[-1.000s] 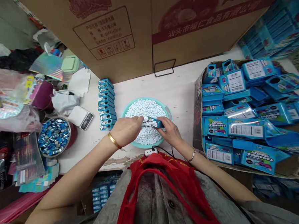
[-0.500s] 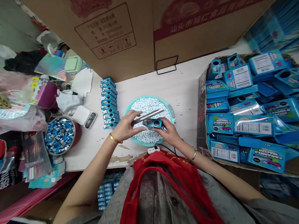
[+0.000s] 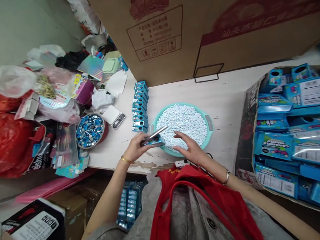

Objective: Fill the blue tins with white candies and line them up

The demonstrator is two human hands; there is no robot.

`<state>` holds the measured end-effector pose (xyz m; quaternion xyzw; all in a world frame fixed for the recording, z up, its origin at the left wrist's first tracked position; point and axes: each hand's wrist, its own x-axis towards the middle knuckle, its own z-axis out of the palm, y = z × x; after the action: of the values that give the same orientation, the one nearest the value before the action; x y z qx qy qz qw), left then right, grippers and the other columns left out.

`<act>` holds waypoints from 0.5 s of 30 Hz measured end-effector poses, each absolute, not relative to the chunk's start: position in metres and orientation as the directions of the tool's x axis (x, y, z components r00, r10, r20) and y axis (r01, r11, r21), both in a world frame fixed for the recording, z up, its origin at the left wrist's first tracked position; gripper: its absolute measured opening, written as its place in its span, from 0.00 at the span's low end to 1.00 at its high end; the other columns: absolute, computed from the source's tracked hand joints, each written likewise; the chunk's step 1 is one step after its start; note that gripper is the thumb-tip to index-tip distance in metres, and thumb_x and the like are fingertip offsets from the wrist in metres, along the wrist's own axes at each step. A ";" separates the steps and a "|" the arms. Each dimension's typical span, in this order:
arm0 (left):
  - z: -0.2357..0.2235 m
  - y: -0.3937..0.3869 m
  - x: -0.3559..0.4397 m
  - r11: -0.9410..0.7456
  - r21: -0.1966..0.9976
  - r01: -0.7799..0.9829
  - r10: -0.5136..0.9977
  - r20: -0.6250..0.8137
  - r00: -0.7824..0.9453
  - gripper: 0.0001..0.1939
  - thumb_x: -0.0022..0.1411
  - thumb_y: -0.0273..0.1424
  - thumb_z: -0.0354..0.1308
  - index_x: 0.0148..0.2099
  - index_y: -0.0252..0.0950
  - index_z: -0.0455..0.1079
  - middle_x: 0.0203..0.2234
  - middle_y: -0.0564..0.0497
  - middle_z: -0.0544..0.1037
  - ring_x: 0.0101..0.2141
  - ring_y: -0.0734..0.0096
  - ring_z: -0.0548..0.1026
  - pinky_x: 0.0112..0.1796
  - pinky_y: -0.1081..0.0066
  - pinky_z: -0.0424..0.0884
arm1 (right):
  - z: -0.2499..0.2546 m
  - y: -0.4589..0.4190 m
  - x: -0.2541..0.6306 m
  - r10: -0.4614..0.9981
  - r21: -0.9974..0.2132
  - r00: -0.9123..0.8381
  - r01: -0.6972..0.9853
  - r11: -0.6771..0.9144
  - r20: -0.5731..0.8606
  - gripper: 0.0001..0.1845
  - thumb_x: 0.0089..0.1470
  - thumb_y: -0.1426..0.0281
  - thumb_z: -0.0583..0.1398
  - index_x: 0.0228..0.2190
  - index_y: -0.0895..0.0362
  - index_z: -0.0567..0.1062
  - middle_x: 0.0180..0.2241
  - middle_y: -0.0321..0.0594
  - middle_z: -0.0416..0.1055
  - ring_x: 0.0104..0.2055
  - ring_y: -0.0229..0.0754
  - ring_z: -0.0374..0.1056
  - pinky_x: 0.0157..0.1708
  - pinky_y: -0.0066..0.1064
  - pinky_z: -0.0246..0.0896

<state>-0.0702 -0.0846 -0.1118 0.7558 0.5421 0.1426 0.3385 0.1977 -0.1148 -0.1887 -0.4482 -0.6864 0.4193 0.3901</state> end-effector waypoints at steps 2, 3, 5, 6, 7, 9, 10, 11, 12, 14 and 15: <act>-0.123 -0.085 -0.103 -0.111 0.604 0.789 0.952 -0.164 0.259 0.17 0.60 0.43 0.61 0.44 0.36 0.70 0.37 0.48 0.74 0.38 0.68 0.72 0.41 0.69 0.69 | -0.191 -0.118 0.208 0.955 -0.926 -0.261 0.309 0.219 0.138 0.23 0.59 0.60 0.59 0.54 0.53 0.68 0.48 0.47 0.73 0.50 0.48 0.71 0.51 0.45 0.68; -0.131 -0.085 -0.119 -0.078 0.566 0.821 0.961 -0.177 0.213 0.16 0.59 0.43 0.61 0.43 0.36 0.70 0.37 0.48 0.74 0.37 0.68 0.72 0.40 0.69 0.69 | -0.194 -0.119 0.214 0.962 -0.924 -0.239 0.321 0.205 0.131 0.20 0.60 0.60 0.59 0.52 0.53 0.70 0.47 0.47 0.74 0.49 0.48 0.72 0.50 0.45 0.68; -0.147 -0.080 -0.147 -0.033 0.488 0.872 0.964 -0.215 0.157 0.16 0.59 0.43 0.60 0.42 0.35 0.70 0.36 0.48 0.74 0.36 0.69 0.72 0.39 0.70 0.69 | -0.200 -0.123 0.226 0.977 -0.919 -0.176 0.354 0.173 0.117 0.16 0.59 0.60 0.59 0.47 0.54 0.73 0.45 0.47 0.75 0.47 0.48 0.72 0.48 0.45 0.69; -0.156 -0.077 -0.158 -0.026 0.460 0.888 0.961 -0.234 0.149 0.17 0.59 0.43 0.60 0.42 0.35 0.70 0.36 0.48 0.74 0.36 0.69 0.72 0.39 0.70 0.69 | -0.201 -0.126 0.232 0.984 -0.916 -0.138 0.370 0.156 0.112 0.15 0.59 0.60 0.60 0.45 0.54 0.74 0.44 0.47 0.76 0.46 0.48 0.73 0.47 0.45 0.69; -0.165 -0.073 -0.166 -0.028 0.442 0.897 0.957 -0.246 0.151 0.18 0.59 0.45 0.58 0.42 0.35 0.70 0.36 0.48 0.74 0.36 0.69 0.72 0.40 0.70 0.70 | -0.201 -0.128 0.236 0.989 -0.913 -0.098 0.383 0.141 0.112 0.15 0.58 0.59 0.60 0.43 0.54 0.75 0.42 0.46 0.76 0.44 0.48 0.73 0.46 0.44 0.70; -0.182 -0.063 -0.175 -0.059 0.437 0.898 0.955 -0.236 0.178 0.21 0.59 0.49 0.56 0.43 0.36 0.70 0.37 0.47 0.75 0.37 0.68 0.72 0.41 0.68 0.70 | -0.195 -0.132 0.243 0.992 -0.908 -0.032 0.400 0.125 0.122 0.15 0.58 0.57 0.60 0.41 0.55 0.75 0.39 0.45 0.77 0.41 0.46 0.74 0.44 0.43 0.71; -0.191 -0.056 -0.175 -0.083 0.441 0.894 0.960 -0.206 0.190 0.23 0.58 0.51 0.54 0.43 0.38 0.70 0.37 0.48 0.75 0.36 0.67 0.72 0.41 0.67 0.71 | -0.191 -0.132 0.246 0.991 -0.905 -0.010 0.406 0.127 0.135 0.16 0.58 0.56 0.59 0.40 0.54 0.76 0.38 0.45 0.77 0.40 0.46 0.74 0.43 0.42 0.71; -0.200 -0.048 -0.173 -0.114 0.441 0.890 0.965 -0.164 0.204 0.24 0.58 0.53 0.52 0.43 0.39 0.70 0.37 0.50 0.74 0.37 0.66 0.72 0.41 0.66 0.71 | -0.187 -0.131 0.250 0.990 -0.899 -0.007 0.418 0.131 0.141 0.16 0.59 0.56 0.58 0.40 0.54 0.76 0.38 0.44 0.77 0.40 0.45 0.74 0.43 0.41 0.71; -0.207 -0.041 -0.169 -0.156 0.445 0.882 0.962 -0.134 0.238 0.24 0.59 0.55 0.50 0.44 0.42 0.70 0.38 0.51 0.73 0.38 0.65 0.72 0.43 0.64 0.71 | -0.183 -0.128 0.255 0.989 -0.890 -0.005 0.436 0.132 0.145 0.16 0.60 0.56 0.58 0.40 0.54 0.76 0.38 0.44 0.77 0.41 0.44 0.74 0.44 0.39 0.71; -0.213 -0.031 -0.155 -0.186 0.456 0.870 0.977 -0.011 0.214 0.28 0.58 0.60 0.45 0.41 0.43 0.71 0.34 0.51 0.72 0.36 0.62 0.72 0.39 0.62 0.72 | -0.177 -0.121 0.272 0.987 -0.861 0.011 0.490 0.135 0.161 0.15 0.60 0.58 0.58 0.41 0.54 0.76 0.39 0.43 0.77 0.42 0.43 0.73 0.45 0.38 0.70; -0.211 -0.029 -0.146 -0.215 0.478 0.852 0.966 -0.021 0.256 0.28 0.58 0.60 0.45 0.41 0.44 0.71 0.32 0.52 0.72 0.37 0.61 0.73 0.39 0.62 0.72 | -0.174 -0.120 0.285 0.983 -0.840 0.042 0.526 0.132 0.180 0.14 0.60 0.58 0.58 0.40 0.54 0.76 0.39 0.43 0.76 0.43 0.43 0.73 0.45 0.37 0.69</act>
<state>-0.1457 -0.0292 -0.2107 0.7664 0.5931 0.1425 0.2015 0.2852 -0.1198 -0.1738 -0.5962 -0.6325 0.2806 0.4071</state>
